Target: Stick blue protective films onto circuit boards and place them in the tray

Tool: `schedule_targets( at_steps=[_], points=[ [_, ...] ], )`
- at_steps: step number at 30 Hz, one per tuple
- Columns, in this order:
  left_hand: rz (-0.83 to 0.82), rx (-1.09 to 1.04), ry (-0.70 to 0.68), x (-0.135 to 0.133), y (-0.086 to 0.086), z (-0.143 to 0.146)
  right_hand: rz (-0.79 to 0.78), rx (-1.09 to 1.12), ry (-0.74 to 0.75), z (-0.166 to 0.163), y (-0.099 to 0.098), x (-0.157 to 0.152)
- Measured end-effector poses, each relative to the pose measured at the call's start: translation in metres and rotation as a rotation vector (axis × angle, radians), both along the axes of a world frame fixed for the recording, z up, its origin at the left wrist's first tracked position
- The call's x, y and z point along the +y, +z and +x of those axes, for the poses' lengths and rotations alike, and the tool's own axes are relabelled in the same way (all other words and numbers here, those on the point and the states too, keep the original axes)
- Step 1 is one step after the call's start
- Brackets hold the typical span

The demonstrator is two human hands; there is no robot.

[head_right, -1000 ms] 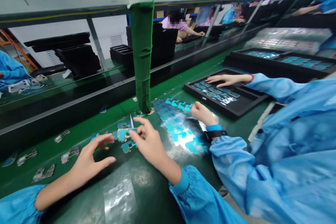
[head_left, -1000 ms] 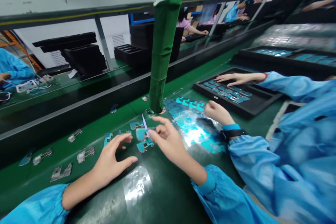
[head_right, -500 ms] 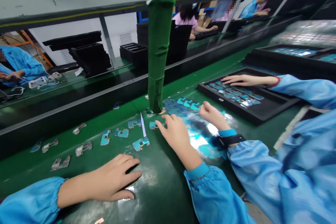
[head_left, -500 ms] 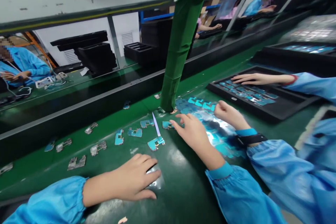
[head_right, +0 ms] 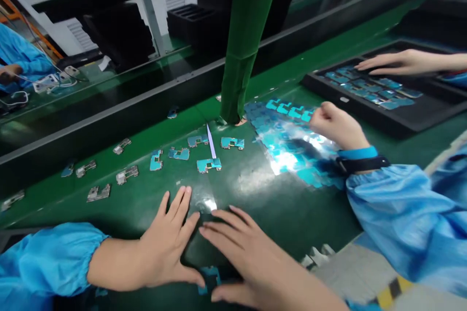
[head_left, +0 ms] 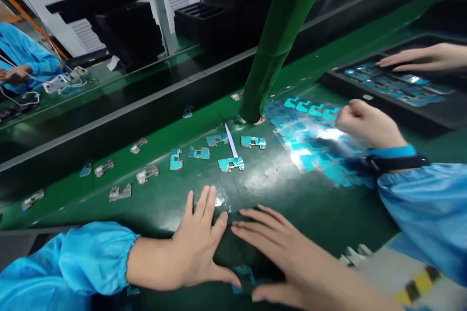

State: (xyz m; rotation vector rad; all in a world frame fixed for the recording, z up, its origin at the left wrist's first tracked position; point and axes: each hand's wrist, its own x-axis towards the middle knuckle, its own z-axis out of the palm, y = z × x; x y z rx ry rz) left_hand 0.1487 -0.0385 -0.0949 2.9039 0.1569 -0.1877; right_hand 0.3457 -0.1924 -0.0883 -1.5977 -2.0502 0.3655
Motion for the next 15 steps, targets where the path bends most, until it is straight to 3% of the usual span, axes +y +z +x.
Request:
schedule_targets(
  at_steps=[3,7,11,15],
  points=[
    [-0.032,0.050,-0.024,0.004,0.005,0.003,0.093,-0.110,-0.081,-0.025,-0.019,-0.035],
    [-0.006,0.074,-0.105,0.001,0.013,0.003,0.251,-0.114,-0.189,-0.041,-0.031,-0.050],
    [0.088,0.038,-0.206,-0.006,0.009,0.001,0.334,-0.144,-0.130,-0.040,-0.026,-0.053],
    [0.106,0.020,-0.251,-0.008,0.012,0.001,0.405,-0.210,-0.017,-0.034,-0.008,-0.054]
  ],
)
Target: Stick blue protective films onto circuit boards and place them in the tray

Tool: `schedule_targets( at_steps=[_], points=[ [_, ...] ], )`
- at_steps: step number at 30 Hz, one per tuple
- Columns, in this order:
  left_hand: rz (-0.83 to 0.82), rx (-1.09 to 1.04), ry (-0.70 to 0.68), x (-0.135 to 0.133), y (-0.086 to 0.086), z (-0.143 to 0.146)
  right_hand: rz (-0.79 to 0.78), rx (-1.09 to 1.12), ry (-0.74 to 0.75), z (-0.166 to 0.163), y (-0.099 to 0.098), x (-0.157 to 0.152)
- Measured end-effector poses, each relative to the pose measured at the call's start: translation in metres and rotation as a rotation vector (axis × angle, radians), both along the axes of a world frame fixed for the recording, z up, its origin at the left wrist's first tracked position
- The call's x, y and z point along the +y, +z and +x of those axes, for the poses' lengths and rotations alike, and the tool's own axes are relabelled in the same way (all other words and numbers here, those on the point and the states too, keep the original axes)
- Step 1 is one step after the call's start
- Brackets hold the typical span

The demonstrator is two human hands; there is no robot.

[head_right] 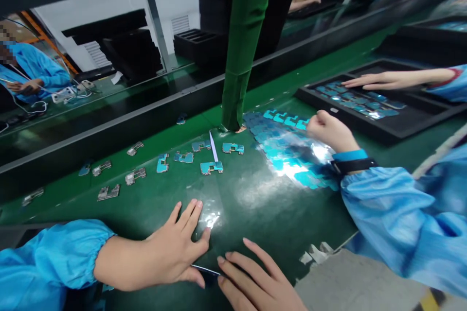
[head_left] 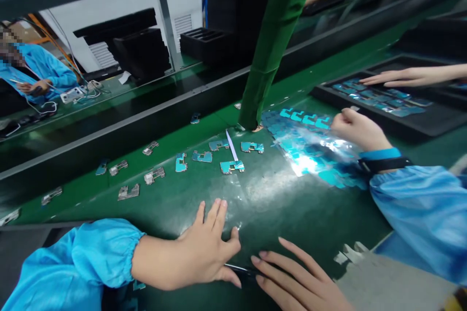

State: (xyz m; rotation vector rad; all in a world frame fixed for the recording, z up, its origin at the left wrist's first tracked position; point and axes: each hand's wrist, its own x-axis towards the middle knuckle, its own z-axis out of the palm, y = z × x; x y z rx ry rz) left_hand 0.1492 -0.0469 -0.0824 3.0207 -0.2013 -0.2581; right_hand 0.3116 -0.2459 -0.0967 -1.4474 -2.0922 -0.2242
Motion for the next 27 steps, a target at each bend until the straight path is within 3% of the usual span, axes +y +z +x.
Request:
schedule_targets(
  at_steps=[3,6,9,12,17,21,24,27],
  points=[
    [-0.135,0.037,0.002,0.002,0.017,0.000,0.025,0.073,-0.049,0.001,0.012,0.003],
    [-0.463,0.004,0.018,0.005,0.035,0.001,0.041,0.287,-0.283,-0.005,0.016,0.009],
    [-0.865,-0.167,0.165,0.006,0.041,0.003,0.066,0.429,-0.447,-0.015,0.014,0.014],
    [-1.106,-0.204,0.338,0.003,0.041,0.006,0.086,0.502,-0.490,-0.024,0.012,0.020],
    [-1.243,-0.226,0.513,0.000,0.041,0.007,0.044,0.614,-0.414,-0.034,0.024,0.025],
    [-1.277,-0.194,0.517,0.004,0.039,0.004,0.129,0.634,-0.476,-0.042,0.023,0.024],
    [-1.348,-0.152,0.408,0.010,0.031,0.004,0.288,0.631,-0.557,-0.051,0.014,0.025],
    [-1.238,-0.160,0.168,0.018,0.027,0.007,0.426,0.739,-0.607,-0.060,0.007,0.029]
  ],
)
